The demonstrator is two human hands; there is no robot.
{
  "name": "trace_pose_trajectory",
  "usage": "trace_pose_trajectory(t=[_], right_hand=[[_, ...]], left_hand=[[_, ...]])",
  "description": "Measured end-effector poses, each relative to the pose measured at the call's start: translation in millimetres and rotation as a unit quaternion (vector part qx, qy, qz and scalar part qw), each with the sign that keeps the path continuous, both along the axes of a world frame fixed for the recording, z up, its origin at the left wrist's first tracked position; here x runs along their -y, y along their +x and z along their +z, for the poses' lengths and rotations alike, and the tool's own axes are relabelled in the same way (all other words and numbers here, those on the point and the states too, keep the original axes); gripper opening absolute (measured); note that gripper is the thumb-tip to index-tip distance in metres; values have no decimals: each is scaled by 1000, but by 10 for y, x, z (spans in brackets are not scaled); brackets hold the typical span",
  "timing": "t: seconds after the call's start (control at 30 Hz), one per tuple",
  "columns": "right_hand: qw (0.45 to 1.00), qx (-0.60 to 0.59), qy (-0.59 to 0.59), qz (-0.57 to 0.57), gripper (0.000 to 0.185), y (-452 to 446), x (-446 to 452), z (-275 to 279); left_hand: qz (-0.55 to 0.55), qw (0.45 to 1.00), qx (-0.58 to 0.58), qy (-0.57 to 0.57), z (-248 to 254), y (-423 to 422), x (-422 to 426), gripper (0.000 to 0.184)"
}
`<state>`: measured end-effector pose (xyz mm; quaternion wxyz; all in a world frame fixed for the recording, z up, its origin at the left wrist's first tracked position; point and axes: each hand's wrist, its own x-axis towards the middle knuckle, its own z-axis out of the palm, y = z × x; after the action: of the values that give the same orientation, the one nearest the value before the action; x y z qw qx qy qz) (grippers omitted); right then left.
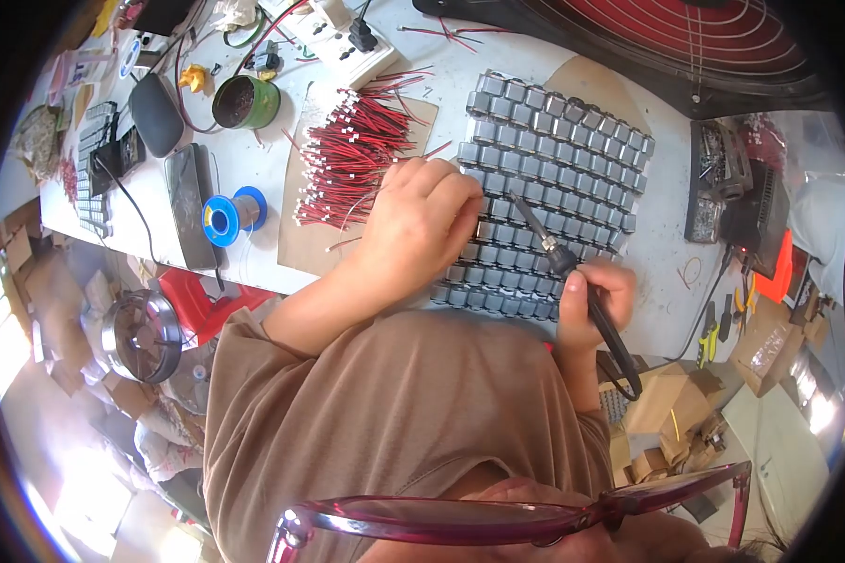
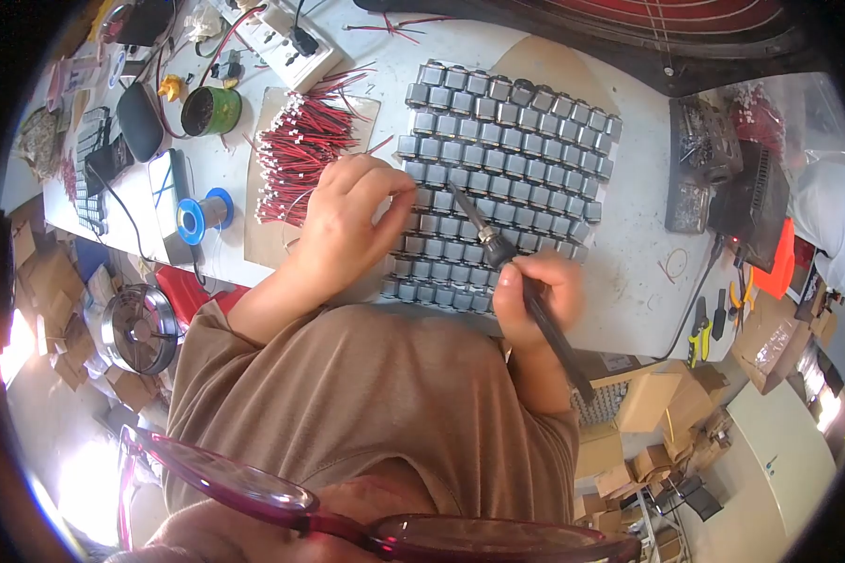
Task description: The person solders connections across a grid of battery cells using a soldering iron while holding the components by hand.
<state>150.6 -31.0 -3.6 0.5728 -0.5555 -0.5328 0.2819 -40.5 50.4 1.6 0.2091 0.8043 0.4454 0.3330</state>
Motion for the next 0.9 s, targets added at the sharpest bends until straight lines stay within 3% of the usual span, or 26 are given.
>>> trace_pose_trajectory(t=[0.33,0.53,0.9], right_hand=[[999,25,-8,20,20,31,12,6],[999,-30,-23,28,19,9,-4,16],[999,20,-21,15,19,24,8,-4]], left_hand=[[-15,1000,-5,1,-31,138,-4,17],[-8,1000,6,4,0,141,-6,16],[-10,1000,-5,-3,-12,141,-8,16]])
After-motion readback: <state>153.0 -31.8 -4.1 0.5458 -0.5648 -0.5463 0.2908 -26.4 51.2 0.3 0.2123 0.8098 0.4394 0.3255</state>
